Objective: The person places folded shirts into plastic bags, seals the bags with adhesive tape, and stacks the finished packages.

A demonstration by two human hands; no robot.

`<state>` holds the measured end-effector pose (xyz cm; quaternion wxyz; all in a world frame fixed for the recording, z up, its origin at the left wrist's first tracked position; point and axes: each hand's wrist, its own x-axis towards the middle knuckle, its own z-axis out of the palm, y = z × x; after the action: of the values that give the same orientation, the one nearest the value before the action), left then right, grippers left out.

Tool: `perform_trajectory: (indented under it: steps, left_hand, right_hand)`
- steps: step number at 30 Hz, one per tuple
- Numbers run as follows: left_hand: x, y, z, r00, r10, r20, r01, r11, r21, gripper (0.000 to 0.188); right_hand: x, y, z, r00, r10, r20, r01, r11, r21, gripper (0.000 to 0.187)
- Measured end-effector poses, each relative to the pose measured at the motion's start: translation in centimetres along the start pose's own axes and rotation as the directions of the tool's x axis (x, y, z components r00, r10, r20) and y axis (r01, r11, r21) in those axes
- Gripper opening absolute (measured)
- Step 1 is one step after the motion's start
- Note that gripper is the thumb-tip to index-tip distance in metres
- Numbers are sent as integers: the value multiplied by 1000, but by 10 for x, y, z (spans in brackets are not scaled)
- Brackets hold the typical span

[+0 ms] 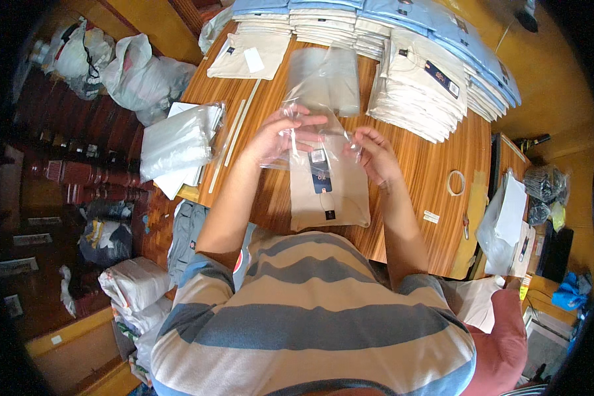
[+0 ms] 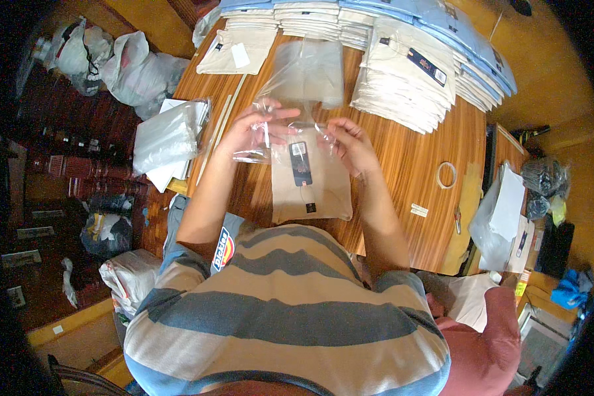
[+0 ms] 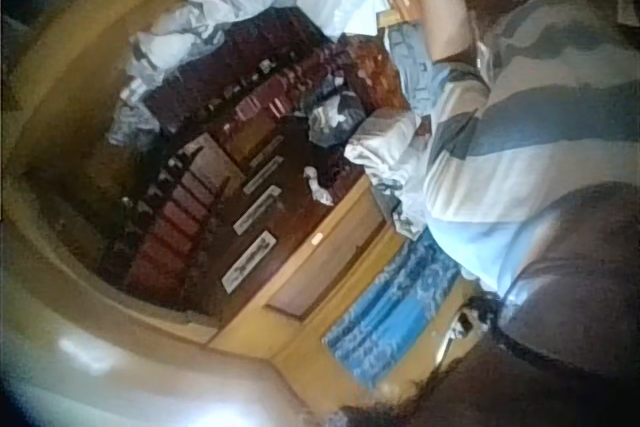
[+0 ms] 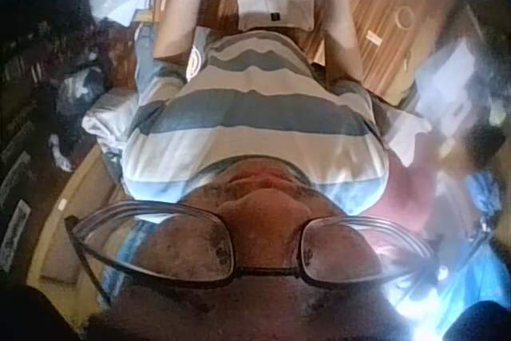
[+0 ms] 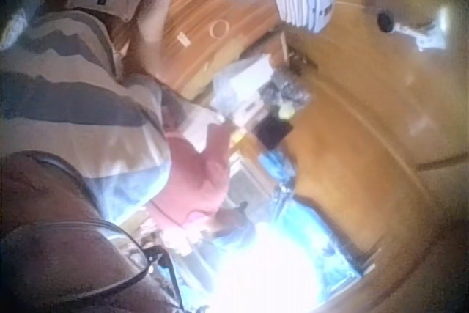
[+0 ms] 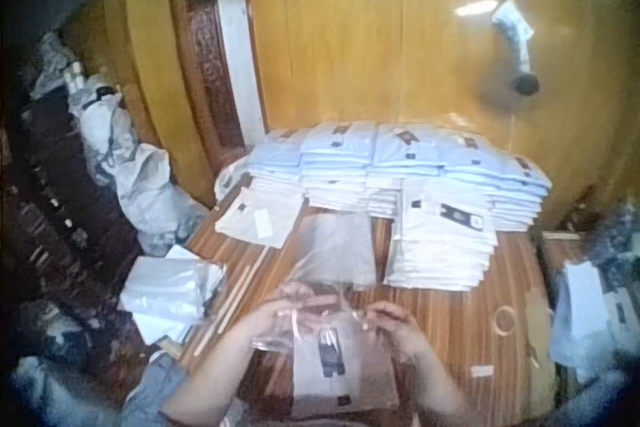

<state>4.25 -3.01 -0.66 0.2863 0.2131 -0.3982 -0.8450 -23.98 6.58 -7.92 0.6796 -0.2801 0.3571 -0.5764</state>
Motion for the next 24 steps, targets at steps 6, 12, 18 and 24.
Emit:
perform_trajectory:
  steps: [6,12,18,24]
  left_hand:
    - [-11,-9,-20,962,-63,-265,138,951,275,60]
    - [-7,-33,-24,938,-101,-330,190,950,250,69]
    - [1,-42,-29,859,-130,-495,286,924,255,59]
    - [13,-40,-20,857,-65,-512,210,950,230,50]
  right_hand:
    - [8,-23,39,987,45,-154,-61,993,-100,57]
    - [27,3,7,951,6,-308,-123,923,-364,58]
    - [34,2,-8,987,-109,-119,72,956,-285,60]
    - [51,-4,-50,984,87,-157,-156,849,-505,27]
